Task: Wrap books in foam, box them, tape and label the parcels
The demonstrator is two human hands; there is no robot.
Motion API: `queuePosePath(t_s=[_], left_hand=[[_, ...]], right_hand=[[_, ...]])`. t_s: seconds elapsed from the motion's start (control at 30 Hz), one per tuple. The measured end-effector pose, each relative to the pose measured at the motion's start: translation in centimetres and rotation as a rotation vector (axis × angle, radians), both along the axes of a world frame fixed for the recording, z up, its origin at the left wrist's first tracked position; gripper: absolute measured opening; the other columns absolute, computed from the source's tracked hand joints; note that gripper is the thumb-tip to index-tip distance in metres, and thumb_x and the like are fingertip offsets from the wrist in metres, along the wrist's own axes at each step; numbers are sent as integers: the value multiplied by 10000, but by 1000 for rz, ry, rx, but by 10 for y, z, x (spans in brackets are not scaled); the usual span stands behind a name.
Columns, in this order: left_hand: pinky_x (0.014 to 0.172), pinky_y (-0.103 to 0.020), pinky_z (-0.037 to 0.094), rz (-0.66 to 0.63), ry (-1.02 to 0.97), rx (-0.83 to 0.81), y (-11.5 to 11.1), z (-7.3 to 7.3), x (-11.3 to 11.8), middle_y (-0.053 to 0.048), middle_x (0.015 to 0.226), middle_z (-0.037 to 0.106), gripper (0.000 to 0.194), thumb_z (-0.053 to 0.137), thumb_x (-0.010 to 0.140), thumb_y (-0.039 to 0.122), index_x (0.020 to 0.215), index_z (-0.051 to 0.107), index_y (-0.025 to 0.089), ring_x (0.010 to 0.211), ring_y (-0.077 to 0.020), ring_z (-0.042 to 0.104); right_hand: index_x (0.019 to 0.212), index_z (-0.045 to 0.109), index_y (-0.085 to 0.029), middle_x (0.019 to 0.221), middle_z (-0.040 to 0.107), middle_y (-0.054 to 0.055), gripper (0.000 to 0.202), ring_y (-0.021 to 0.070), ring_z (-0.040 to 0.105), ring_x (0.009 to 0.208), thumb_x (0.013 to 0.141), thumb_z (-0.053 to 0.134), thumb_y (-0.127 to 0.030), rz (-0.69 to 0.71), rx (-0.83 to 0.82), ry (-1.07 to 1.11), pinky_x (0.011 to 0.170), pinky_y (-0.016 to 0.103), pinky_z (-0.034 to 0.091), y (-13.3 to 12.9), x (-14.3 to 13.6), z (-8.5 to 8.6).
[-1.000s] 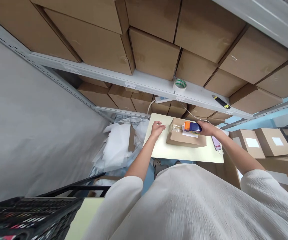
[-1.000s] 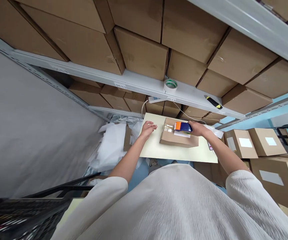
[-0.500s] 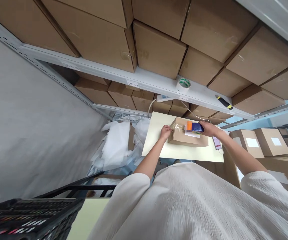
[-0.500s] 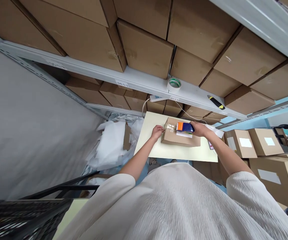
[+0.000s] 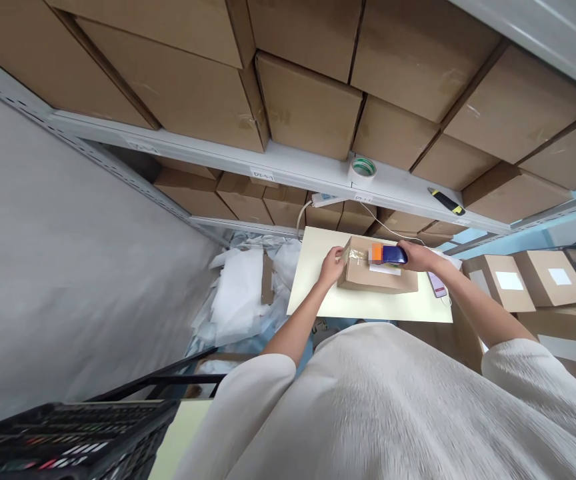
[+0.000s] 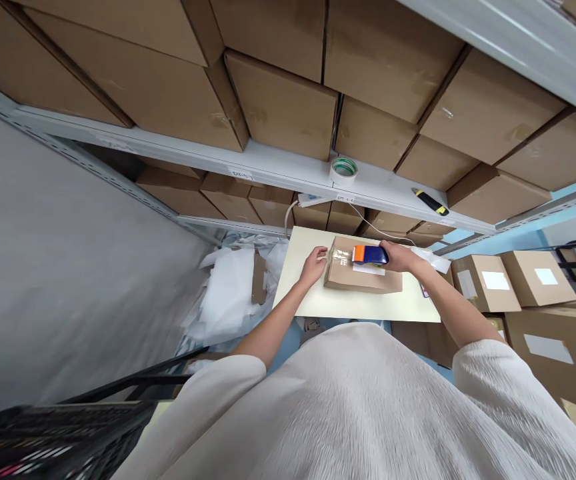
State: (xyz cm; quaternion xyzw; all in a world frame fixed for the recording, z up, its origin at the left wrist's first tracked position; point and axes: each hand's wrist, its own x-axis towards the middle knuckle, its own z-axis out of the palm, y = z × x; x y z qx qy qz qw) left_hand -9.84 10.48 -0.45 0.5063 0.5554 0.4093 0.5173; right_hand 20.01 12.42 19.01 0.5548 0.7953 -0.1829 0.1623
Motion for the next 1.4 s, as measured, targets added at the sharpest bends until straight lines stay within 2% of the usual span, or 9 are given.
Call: queuePosePath(t_s=[0.1,0.2,0.37,0.5,0.6,0.8,1.07,1.23,1.4], left_hand=[[1275,-475,454,-192,204,261,0,24,3,-132,1567,658,645,669,881,153,1518,599,225,1495,-303,590],[1345,-523,346,-391,421,348,2,40,9,-143,1690,559,809,765,891,253,1651,488,230,1618,-342,459],[1373,-542,251,-511,573,306,10,44,6,-163,1776,452,978,814,894,328,1742,336,240,1686,-354,353],[1376,-515,239,-490,503,261,16,42,3,-176,1737,503,1001,884,822,309,1705,417,246,1678,-373,367],[1379,-503,235,-501,510,249,19,43,3,-175,1750,485,997,890,804,295,1691,439,235,1682,-375,358],[1376,-472,267,-544,623,250,25,42,3,-165,1771,456,960,851,829,331,1687,433,231,1675,-366,377],[1396,-555,206,-609,795,161,25,50,5,-151,1826,361,903,726,917,376,1733,359,250,1728,-353,253],[1388,-628,197,-587,869,125,23,57,9,-140,1820,378,902,739,902,347,1725,376,292,1735,-374,231],[1385,-638,194,-592,910,94,26,59,13,-158,1809,394,911,762,881,337,1713,397,275,1728,-395,244]], right_hand=[[1231,623,-234,1248,749,131,481,316,716,1106,840,868,-373,47,31,54,881,356,529,0,3,-2],[1224,637,-228,1231,759,125,462,315,714,1136,834,868,-316,58,33,62,902,344,529,-3,4,-4],[1249,633,-235,1234,782,124,421,287,735,1050,884,821,-328,23,-13,-20,762,302,487,-6,2,-4],[1285,625,-247,1248,782,134,463,299,742,1053,898,817,-415,21,-25,-49,718,309,465,-8,15,-3],[1275,626,-253,1226,784,131,447,303,743,1043,895,813,-397,0,-23,-59,704,313,459,-14,48,-1],[1192,640,-235,1179,771,133,348,296,724,1007,881,794,-252,-43,20,-43,740,318,457,-36,152,-1],[1162,633,-231,1124,769,127,288,287,720,984,915,771,-287,-100,-1,-32,743,317,448,-58,261,-20],[1181,641,-231,1127,776,136,322,299,716,1000,919,787,-346,-113,-23,-13,765,329,466,-64,294,-36],[1235,641,-219,1189,755,170,368,320,702,1067,933,788,-371,-140,-24,-48,789,335,480,-65,292,-54]])
